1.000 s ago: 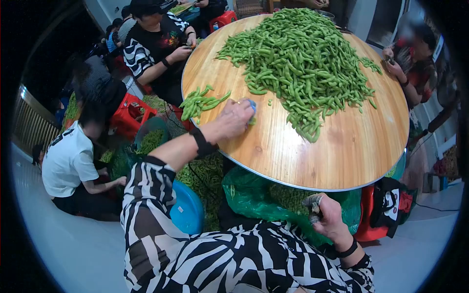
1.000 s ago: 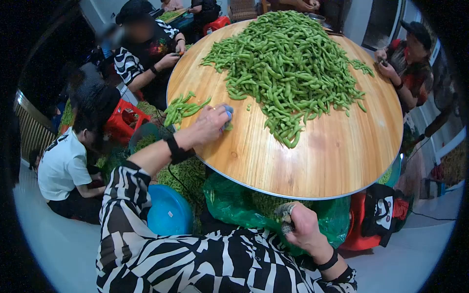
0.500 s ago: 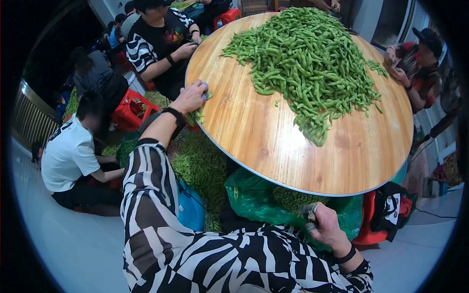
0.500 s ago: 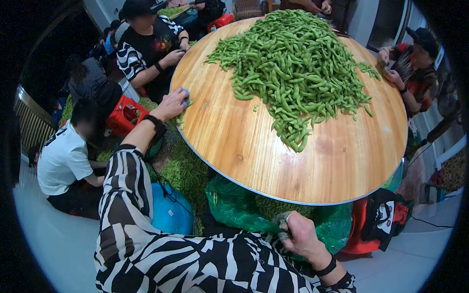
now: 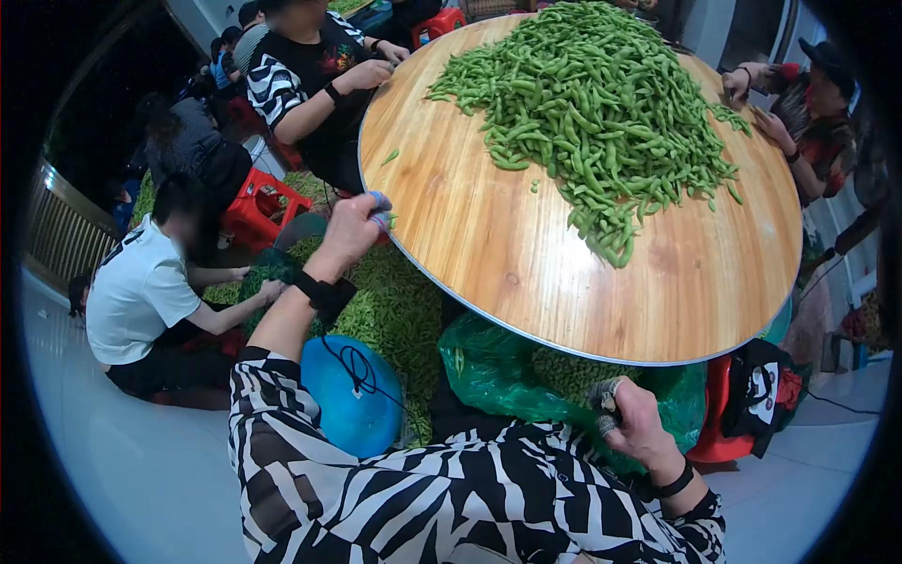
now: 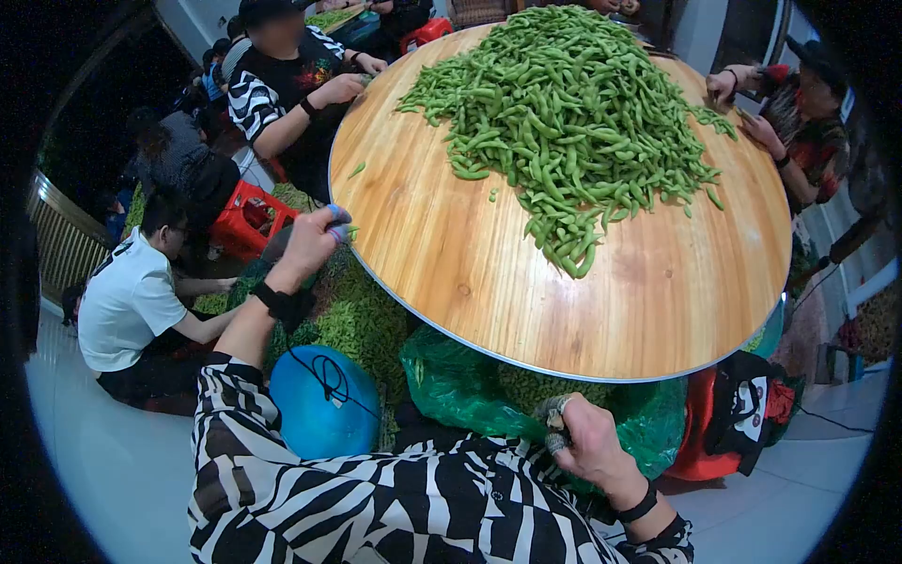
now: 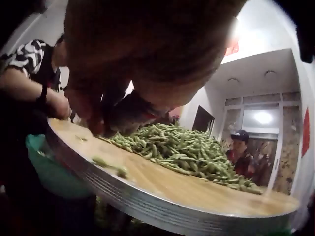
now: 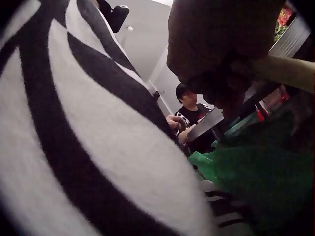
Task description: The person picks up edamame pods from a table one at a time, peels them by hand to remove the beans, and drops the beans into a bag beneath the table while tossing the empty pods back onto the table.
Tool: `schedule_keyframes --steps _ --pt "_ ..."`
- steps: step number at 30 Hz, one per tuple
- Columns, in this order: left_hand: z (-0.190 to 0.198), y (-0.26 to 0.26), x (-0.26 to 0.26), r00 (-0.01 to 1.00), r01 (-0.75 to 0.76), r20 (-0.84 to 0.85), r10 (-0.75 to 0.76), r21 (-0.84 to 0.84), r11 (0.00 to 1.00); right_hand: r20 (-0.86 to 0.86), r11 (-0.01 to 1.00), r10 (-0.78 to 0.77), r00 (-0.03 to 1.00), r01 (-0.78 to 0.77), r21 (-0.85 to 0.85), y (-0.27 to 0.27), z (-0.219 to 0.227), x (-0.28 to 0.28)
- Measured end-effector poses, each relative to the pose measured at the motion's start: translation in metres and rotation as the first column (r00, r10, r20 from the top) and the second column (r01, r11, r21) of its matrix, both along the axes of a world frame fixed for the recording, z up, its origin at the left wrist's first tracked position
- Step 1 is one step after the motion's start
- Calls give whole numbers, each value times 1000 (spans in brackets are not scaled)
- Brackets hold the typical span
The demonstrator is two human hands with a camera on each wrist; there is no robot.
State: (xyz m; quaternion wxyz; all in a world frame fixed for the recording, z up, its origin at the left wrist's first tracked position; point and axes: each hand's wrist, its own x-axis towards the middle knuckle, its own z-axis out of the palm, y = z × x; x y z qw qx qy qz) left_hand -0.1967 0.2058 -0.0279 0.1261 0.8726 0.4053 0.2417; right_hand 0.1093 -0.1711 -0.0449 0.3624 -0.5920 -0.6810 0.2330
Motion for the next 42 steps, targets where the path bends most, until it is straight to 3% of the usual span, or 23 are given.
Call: schedule_keyframes --steps 1,3,5,8,10,13,15,17,19,21,23,24,26,27,29,31,34,35,37,38,41,42 --pt "-1 -8 5 999 13 42 -9 -79 997 -1 1000 -3 1000 3 -7 -1 0 0" --pt "-14 -6 7 996 63 -63 -57 94 994 -3 1000 -22 1000 21 -20 -5 -1 2" --pt "-16 -7 13 998 -20 -63 26 105 994 -8 1000 -14 1000 14 4 -4 4 2" --pt "-12 -23 23 994 43 -102 -41 14 999 10 999 -30 1000 30 -14 -8 0 7" --pt "7 -66 50 982 186 11 -186 -100 977 -27 998 -60 998 60 5 -9 -3 10" --pt "39 -146 91 863 504 282 -419 -419 756 -130 990 -138 982 137 -18 -7 6 12" --pt "38 -180 113 669 741 364 -648 -272 614 -182 984 -178 967 170 -62 -9 7 15" --pt "31 -204 131 597 802 414 -687 -347 487 -239 965 -262 935 255 -62 -10 9 17" --pt "33 -215 145 592 799 395 -703 -401 448 -312 954 -298 902 292 -68 -14 11 21" --pt "35 -207 156 545 836 379 -748 -314 450 -400 954 -295 868 288 -80 -18 12 26" --pt "37 -189 174 503 864 362 -785 -170 475 -545 943 -334 769 270 -196 -20 14 23" --pt "42 -178 184 589 806 301 -750 -146 574 -607 934 -357 710 252 -254 -21 16 22" --pt "35 -150 209 745 657 182 -641 -37 753 -605 955 -257 753 104 -276 -21 21 22" --pt "37 -139 220 771 627 119 -625 21 778 -606 959 -203 769 30 -283 -22 23 22" --pt "35 -127 237 765 624 116 -634 112 774 -540 993 -77 838 13 -121 -18 11 15" --pt "33 -119 259 765 626 88 -637 125 769 -286 989 50 957 -9 145 -10 0 15" --pt "29 -118 280 821 570 -96 -562 114 814 -559 986 -66 826 -31 -162 -12 17 11" --pt "28 -118 282 838 538 -181 -515 112 835 -687 974 -139 713 -28 -226 -14 17 11" --pt "15 -113 285 848 522 -166 -503 99 847 -858 937 -290 423 -54 -344 -18 15 12" --pt "11 -111 284 844 530 -155 -513 88 844 -881 949 -286 377 -13 -314 -16 15 10" --pt "5 -118 272 830 553 -186 -526 145 821 -962 955 -273 26 -113 -274 -20 -9 13" --pt "3 -122 267 825 560 -206 -525 178 809 -958 952 -283 45 -110 -287 -19 -8 10"
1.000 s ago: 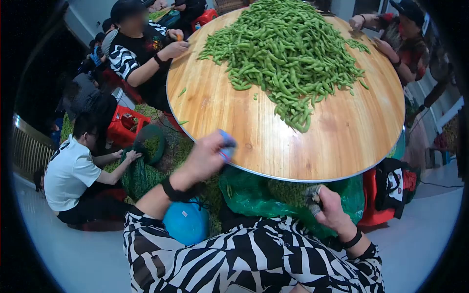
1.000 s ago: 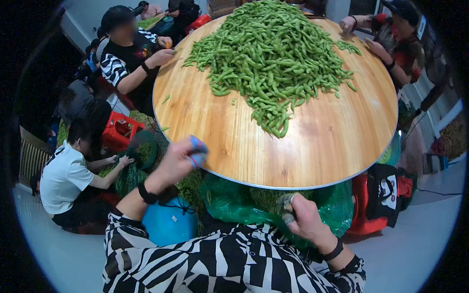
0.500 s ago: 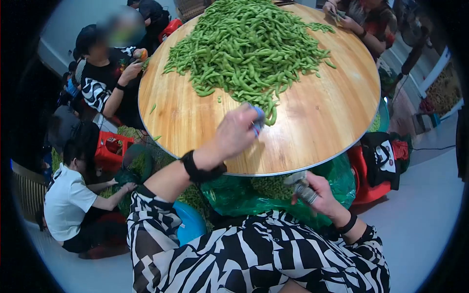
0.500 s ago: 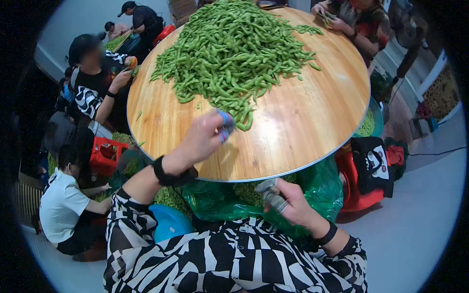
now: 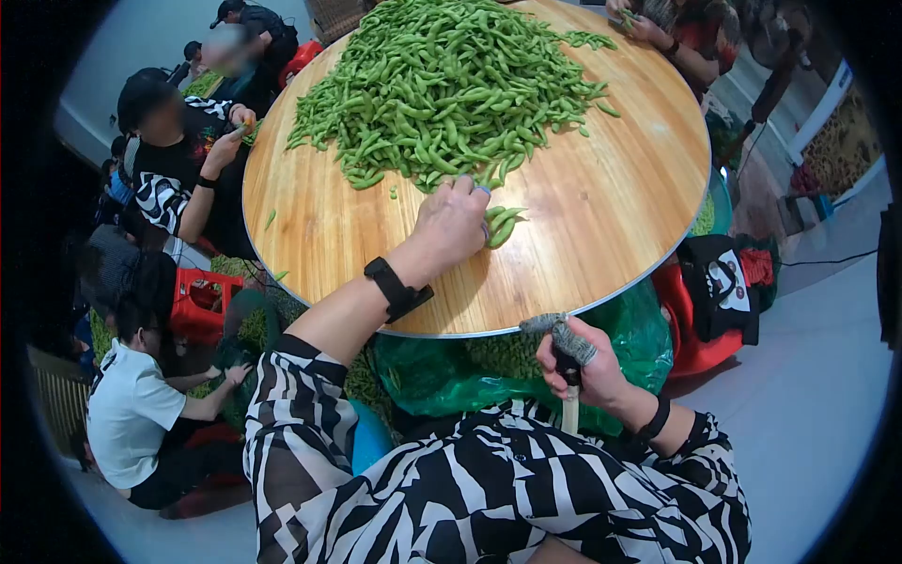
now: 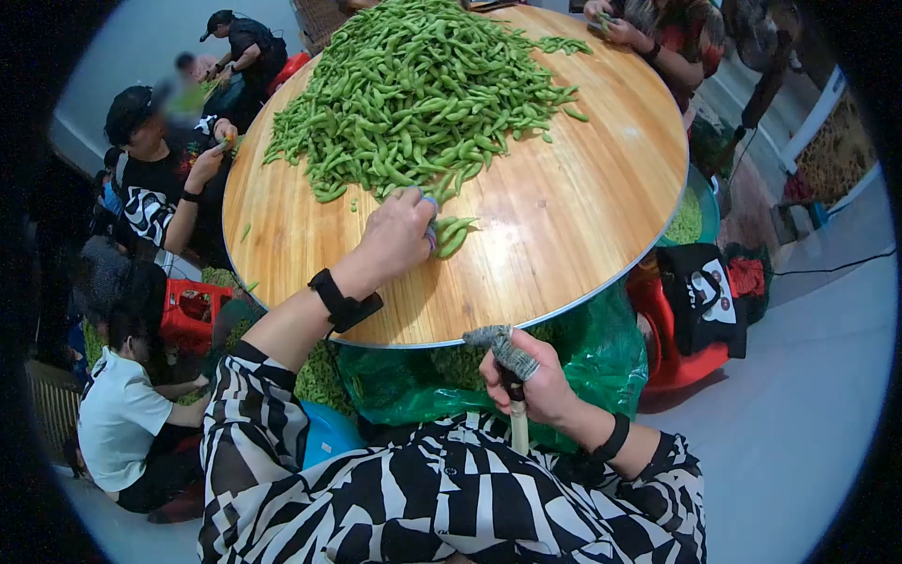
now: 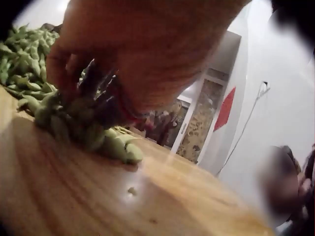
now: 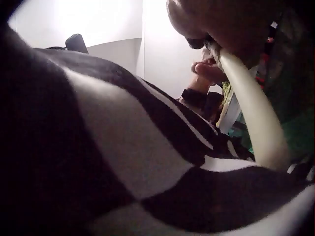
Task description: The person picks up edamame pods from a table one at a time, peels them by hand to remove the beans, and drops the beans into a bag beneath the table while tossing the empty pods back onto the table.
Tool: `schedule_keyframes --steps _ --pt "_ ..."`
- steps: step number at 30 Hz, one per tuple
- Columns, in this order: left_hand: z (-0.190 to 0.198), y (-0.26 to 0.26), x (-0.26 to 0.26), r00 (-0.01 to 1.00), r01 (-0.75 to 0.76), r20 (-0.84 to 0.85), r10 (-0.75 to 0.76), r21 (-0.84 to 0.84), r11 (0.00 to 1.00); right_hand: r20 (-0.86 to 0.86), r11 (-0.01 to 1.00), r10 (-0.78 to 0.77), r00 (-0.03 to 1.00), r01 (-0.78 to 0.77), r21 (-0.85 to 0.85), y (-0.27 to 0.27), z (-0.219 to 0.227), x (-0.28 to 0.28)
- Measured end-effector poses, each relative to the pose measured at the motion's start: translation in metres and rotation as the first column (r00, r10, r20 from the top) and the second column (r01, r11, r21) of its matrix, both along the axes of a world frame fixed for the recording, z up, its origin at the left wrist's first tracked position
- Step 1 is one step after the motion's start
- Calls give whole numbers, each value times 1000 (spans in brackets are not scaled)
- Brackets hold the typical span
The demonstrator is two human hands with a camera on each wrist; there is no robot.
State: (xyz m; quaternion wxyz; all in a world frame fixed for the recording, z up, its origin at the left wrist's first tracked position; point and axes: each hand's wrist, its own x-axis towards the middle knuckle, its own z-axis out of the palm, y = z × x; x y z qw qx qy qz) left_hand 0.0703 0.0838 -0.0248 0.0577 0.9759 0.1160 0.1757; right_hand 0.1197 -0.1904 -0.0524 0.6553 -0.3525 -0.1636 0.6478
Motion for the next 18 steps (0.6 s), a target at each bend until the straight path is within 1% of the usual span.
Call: schedule_keyframes --steps 3,6,9,12,15,16,18 --pt "3 -10 -9 998 57 -49 -50 139 989 -6 995 -60 998 60 -78 -1 -2 -8" --pt "2 -13 -9 998 63 7 -64 97 993 82 996 -24 996 31 -84 4 6 -11" --pt "-1 -8 -6 995 100 -15 -99 89 991 93 997 -51 994 55 -48 10 11 -13" --pt "1 -9 -11 993 110 23 -112 90 990 246 990 -122 962 135 -38 19 29 -7" --pt "16 -11 -21 964 169 232 -131 -153 974 187 980 -200 962 200 17 24 28 4" --pt "23 -15 -24 949 214 271 -158 -192 958 211 977 -213 954 212 30 27 30 5" --pt "24 -23 -29 966 171 240 -93 -329 929 261 971 -237 936 230 58 34 35 2"
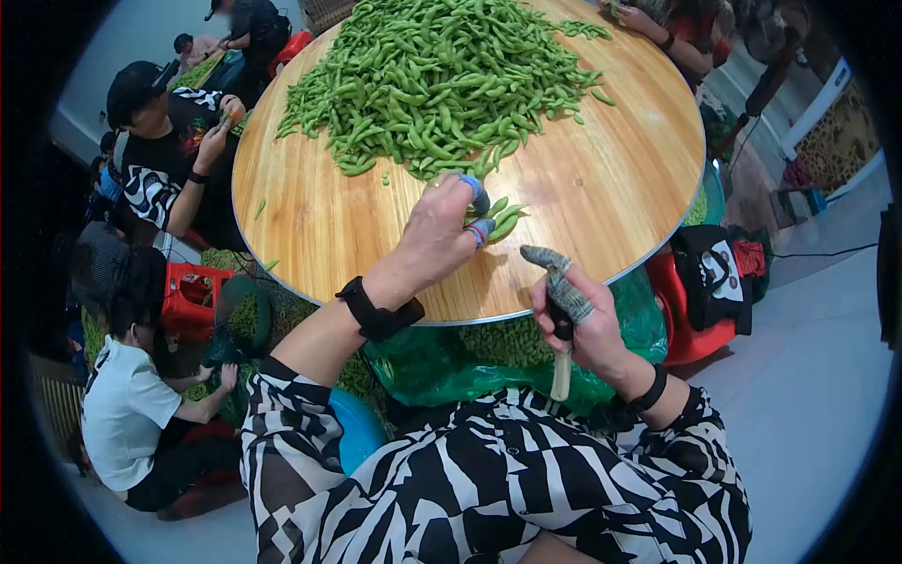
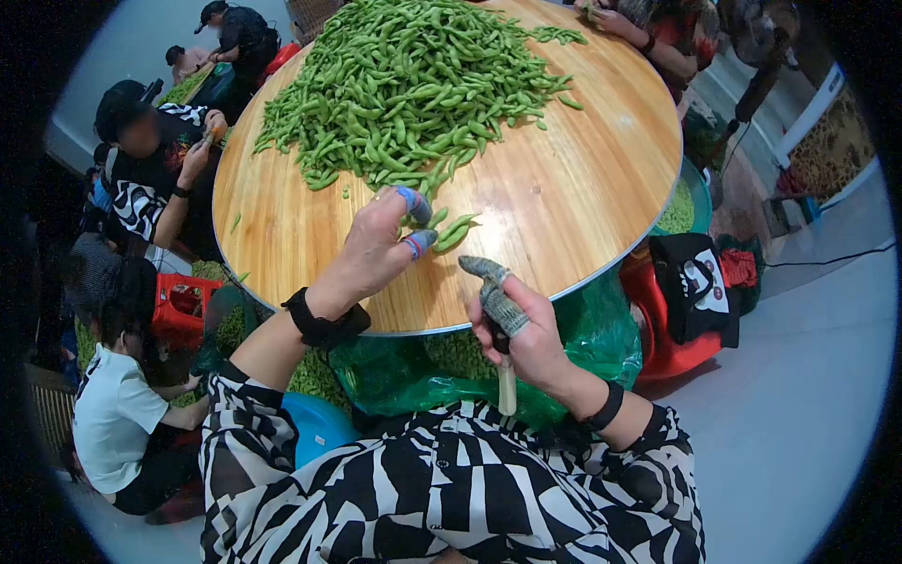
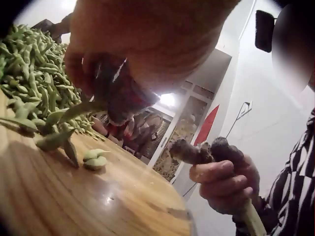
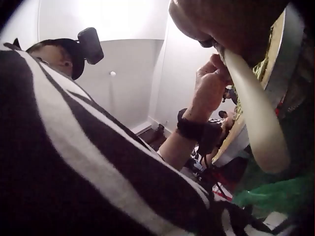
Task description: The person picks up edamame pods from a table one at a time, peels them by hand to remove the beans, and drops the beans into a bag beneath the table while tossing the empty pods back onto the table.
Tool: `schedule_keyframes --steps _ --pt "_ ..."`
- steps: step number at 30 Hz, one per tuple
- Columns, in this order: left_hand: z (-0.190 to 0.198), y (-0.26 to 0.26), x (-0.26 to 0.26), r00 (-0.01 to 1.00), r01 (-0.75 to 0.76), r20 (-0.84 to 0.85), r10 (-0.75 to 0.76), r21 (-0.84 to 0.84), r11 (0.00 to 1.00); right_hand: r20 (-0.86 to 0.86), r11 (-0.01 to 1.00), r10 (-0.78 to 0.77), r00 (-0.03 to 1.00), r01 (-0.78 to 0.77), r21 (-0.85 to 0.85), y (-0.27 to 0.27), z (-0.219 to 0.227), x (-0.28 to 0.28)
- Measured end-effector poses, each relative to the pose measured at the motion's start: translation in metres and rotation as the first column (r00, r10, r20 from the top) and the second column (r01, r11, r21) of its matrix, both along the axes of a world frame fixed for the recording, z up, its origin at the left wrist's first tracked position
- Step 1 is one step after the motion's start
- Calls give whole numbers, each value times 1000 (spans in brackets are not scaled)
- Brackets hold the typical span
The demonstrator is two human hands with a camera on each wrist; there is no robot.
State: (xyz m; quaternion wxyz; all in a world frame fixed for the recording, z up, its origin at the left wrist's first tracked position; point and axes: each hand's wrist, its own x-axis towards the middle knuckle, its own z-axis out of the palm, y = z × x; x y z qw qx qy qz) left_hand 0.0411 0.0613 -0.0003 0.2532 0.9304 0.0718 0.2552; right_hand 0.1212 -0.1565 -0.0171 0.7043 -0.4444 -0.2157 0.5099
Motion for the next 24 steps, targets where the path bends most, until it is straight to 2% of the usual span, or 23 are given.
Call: schedule_keyframes --steps 2,5,10,11,13,14,17,20,24 --pt "1 -6 -5 1000 -6 5 6 -95 995 45 1000 -4 999 3 22 6 -2 2" --pt "0 -17 -12 998 45 50 -35 -228 973 -28 999 -33 999 32 -37 17 -4 2" --pt "-8 -32 -23 987 157 93 -128 -475 866 -125 997 75 989 -75 1 20 -6 0" --pt "-13 -32 -23 988 148 109 -113 -410 900 -143 994 105 984 -106 5 20 -6 0" --pt "-19 -25 -18 985 128 149 -91 -266 955 -149 997 54 987 -61 -46 27 -7 -3" --pt "-19 -24 -16 983 115 169 -76 -237 965 -148 997 25 989 -36 -70 29 -7 -3" --pt "-17 -21 -15 969 136 213 -124 -43 990 -76 997 70 995 -72 -22 32 -8 -1" --pt "-8 -28 -23 993 109 93 -79 -377 920 -148 991 132 980 -132 6 30 -7 1" --pt "-4 -36 -28 990 140 95 -103 -723 676 -159 985 171 972 -165 53 26 0 0"
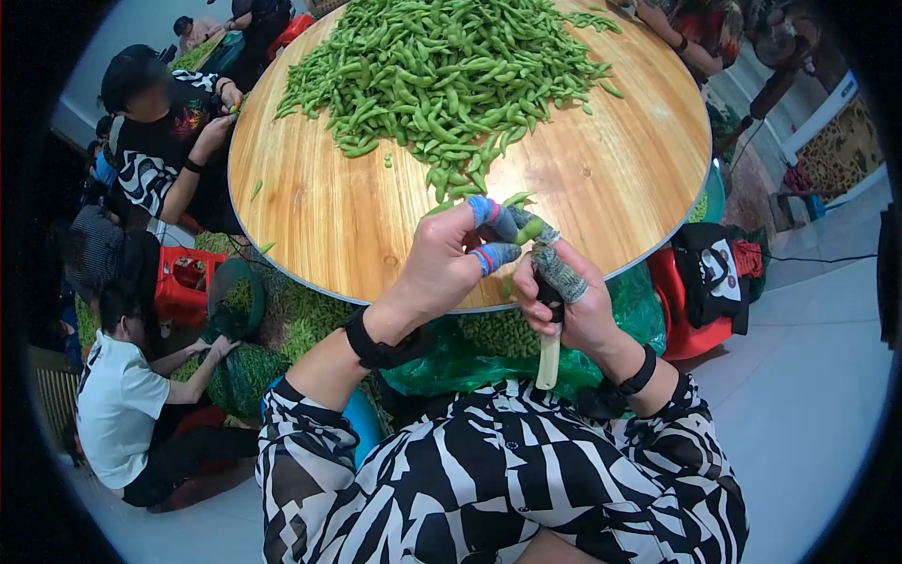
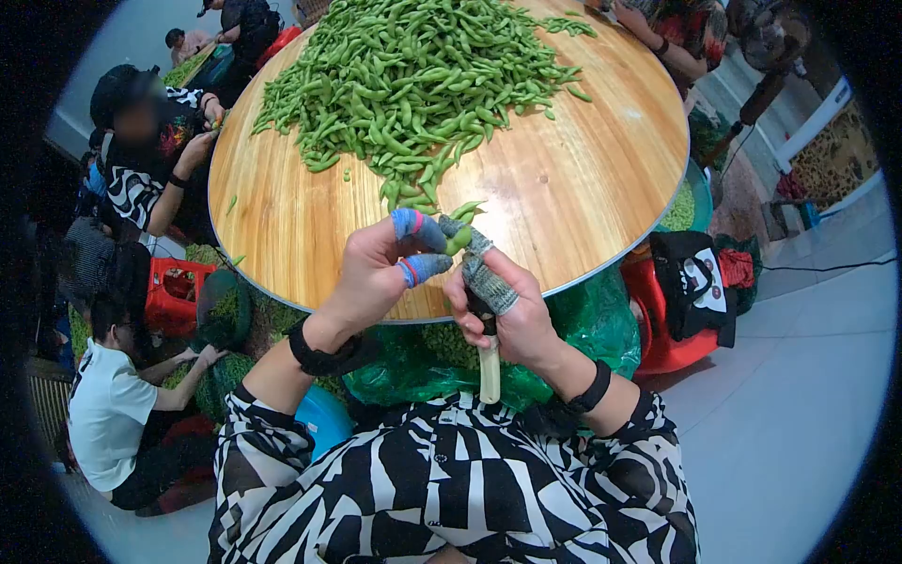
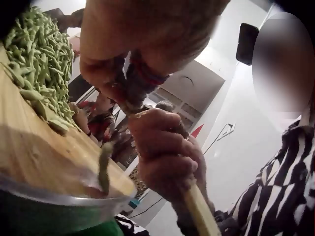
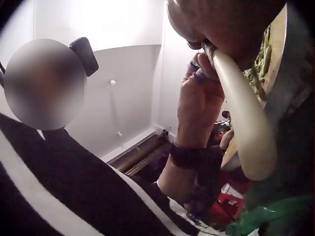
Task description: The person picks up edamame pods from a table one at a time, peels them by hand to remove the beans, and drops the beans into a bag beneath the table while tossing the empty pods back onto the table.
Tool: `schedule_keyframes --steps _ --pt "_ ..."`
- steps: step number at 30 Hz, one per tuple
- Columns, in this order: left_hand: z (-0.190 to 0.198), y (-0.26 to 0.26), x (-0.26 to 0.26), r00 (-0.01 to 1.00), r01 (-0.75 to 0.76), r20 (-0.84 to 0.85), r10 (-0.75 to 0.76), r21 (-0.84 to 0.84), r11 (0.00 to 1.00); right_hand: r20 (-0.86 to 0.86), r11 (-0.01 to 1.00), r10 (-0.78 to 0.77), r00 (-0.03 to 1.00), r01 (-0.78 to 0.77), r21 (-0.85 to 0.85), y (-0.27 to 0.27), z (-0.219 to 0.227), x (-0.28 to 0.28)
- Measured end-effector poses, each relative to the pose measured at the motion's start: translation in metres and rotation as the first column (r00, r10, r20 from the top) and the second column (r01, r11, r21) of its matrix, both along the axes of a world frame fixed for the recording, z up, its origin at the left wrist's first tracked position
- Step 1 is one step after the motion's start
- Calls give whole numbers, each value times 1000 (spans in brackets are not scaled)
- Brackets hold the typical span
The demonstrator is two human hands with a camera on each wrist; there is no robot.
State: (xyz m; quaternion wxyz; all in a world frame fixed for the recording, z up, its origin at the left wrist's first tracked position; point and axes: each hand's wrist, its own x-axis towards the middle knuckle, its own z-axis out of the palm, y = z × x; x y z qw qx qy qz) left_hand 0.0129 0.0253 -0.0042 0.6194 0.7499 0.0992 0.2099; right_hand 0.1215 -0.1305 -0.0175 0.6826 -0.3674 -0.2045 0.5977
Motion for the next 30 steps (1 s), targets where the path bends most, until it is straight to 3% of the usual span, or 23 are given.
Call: schedule_keyframes --steps 2,8,11,17,20,23,26,30 --pt "5 -3 -4 999 34 -16 -37 -156 987 -29 1000 22 999 -22 6 -3 3 -1" --pt "-5 -15 -15 998 27 63 -14 -197 980 -50 998 67 996 -68 -8 -10 11 -8" --pt "-9 -12 -20 999 40 27 -36 -182 983 -113 990 113 987 -102 98 -15 8 -9" --pt "-10 -15 -30 1000 12 7 -11 -123 992 -93 987 141 986 -133 89 -16 2 -8" --pt "-22 -16 -30 988 8 154 2 -65 998 -41 990 134 990 -132 48 -16 7 -9" --pt "-22 -22 -31 985 15 172 18 -189 982 -70 991 127 989 -129 -32 -15 11 -9" --pt "-24 -17 -36 986 62 166 -18 -265 962 -218 973 220 951 -230 -23 -16 6 -5" --pt "-22 -22 -37 988 145 138 -70 -672 726 -301 939 307 903 -339 -58 -16 3 -2"
